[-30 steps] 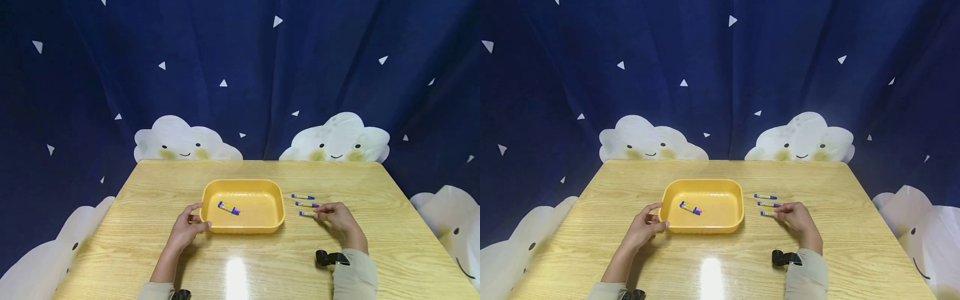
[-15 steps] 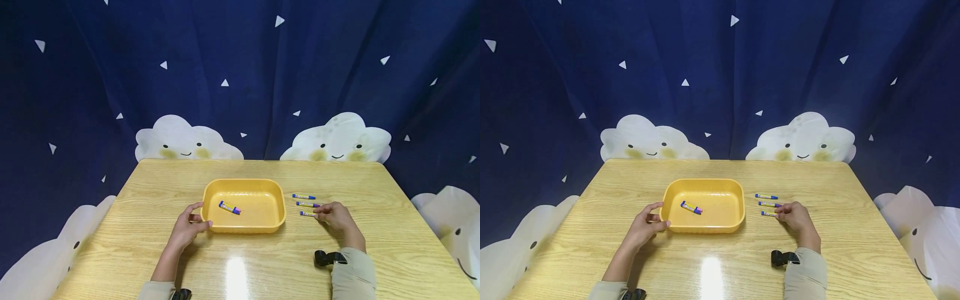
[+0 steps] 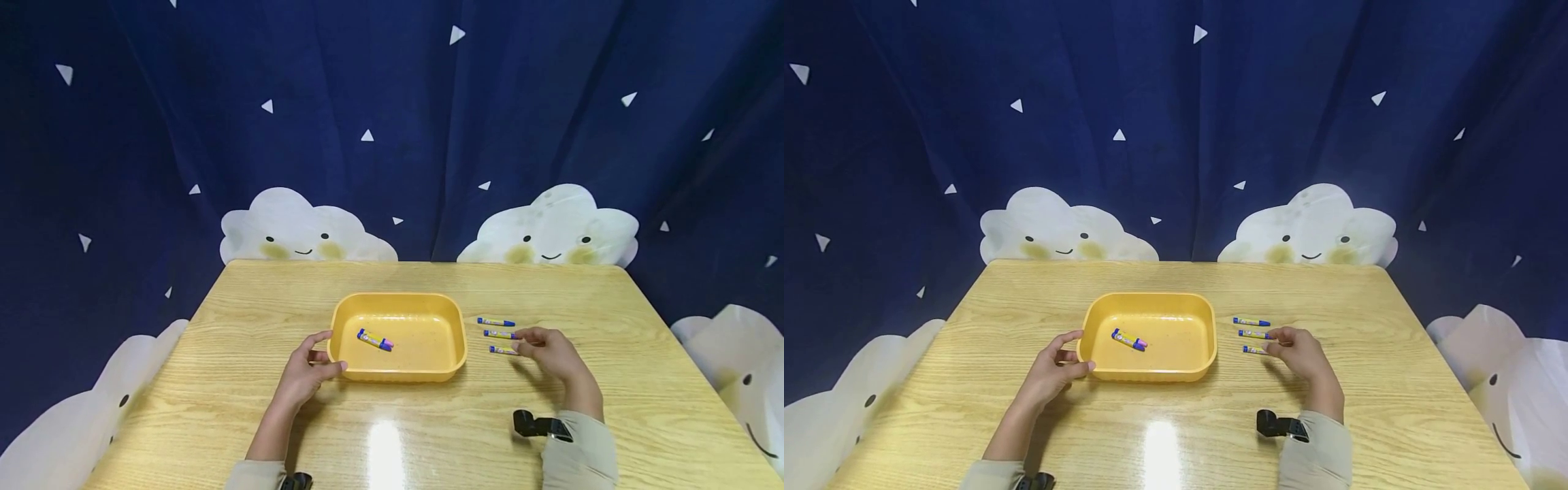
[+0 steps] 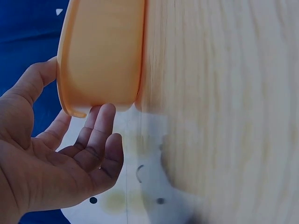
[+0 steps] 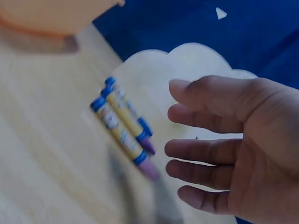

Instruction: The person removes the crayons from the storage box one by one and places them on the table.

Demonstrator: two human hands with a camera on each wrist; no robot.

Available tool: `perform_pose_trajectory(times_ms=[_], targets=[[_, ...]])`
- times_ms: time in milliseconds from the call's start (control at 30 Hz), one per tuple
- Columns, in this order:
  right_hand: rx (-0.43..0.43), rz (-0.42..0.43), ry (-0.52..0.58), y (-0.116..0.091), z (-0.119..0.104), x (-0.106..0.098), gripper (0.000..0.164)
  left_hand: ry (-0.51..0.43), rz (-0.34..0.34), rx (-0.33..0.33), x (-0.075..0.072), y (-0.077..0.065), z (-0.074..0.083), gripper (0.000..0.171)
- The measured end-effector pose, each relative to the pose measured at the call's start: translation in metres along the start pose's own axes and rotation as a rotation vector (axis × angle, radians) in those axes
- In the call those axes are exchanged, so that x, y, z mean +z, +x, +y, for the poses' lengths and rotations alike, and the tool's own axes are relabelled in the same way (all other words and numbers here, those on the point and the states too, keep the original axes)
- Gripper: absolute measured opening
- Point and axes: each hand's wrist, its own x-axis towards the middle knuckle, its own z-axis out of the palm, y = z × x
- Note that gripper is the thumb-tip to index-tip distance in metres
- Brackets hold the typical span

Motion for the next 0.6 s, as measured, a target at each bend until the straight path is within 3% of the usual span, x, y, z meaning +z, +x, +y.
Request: perform_pose_trajectory(times_ms=[233, 600], targets=[[-0.083, -0.049, 0.123, 0.005, -0.026, 0.001, 0.055, -0.001, -0.005, -0.004, 0.000, -0.001, 0.000, 0.069], [-0.174, -0.070, 0.191, 0.022, -0.057, 0.015, 0.047, 0.005, 0.002, -0.010, 0.000, -0.001, 0.001, 0.069]])
